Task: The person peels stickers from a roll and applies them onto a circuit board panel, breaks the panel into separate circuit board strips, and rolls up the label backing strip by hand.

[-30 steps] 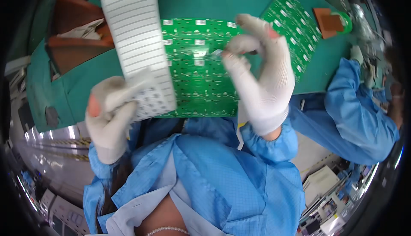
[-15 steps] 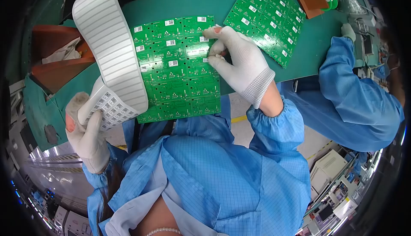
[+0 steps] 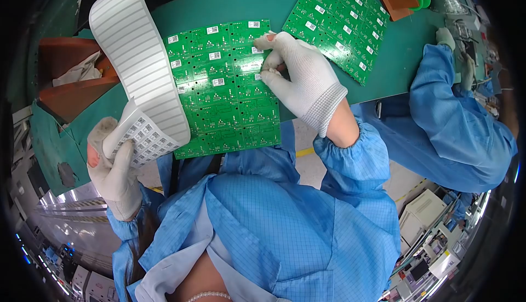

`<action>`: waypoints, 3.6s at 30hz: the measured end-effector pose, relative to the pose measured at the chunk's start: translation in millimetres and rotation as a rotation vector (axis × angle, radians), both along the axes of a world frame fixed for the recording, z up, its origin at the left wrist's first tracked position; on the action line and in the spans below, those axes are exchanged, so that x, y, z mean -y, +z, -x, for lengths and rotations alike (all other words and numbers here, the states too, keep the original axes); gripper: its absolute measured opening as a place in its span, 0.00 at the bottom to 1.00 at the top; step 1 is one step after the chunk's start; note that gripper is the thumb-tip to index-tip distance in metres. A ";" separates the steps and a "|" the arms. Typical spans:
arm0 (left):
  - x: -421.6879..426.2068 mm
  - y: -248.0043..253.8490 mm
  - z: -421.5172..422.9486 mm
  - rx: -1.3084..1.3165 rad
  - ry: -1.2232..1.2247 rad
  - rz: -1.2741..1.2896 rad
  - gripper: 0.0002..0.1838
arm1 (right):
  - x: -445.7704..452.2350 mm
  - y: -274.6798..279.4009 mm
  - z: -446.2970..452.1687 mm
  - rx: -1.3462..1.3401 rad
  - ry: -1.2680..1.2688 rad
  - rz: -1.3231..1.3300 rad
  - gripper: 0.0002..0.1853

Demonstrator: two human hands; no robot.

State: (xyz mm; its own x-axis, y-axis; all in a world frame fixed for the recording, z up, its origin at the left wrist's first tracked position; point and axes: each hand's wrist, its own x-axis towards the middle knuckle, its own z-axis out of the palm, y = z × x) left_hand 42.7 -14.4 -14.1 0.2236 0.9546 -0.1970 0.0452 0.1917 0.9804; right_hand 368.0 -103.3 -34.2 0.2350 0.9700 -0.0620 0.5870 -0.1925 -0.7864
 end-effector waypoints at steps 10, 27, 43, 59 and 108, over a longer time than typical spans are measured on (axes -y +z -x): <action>0.1 -3.1 0.7 -0.012 -0.036 -0.014 0.25 | 0.6 -3.1 1.7 0.213 0.036 -0.039 0.22; 2.4 4.1 -9.5 0.130 -0.191 0.142 0.20 | 8.2 6.9 26.7 0.539 -0.120 -0.297 0.33; 5.0 1.7 -28.6 0.065 -0.270 0.098 0.19 | -24.4 22.2 86.3 0.377 0.259 -0.520 0.27; 7.0 4.2 -30.5 0.050 -0.205 0.106 0.20 | -17.6 26.0 80.5 0.087 0.143 -0.495 0.25; 2.3 -9.0 -11.7 0.016 -0.072 0.021 0.21 | 30.0 6.5 28.5 -0.130 -0.204 0.076 0.16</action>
State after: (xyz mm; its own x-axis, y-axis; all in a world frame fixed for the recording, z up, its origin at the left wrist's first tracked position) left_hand 54.4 -16.7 -23.0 0.2953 0.9314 -0.2128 0.0439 0.2092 0.9769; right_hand 339.6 -133.3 -27.7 0.4106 0.8947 -0.1759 0.4245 -0.3583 -0.8315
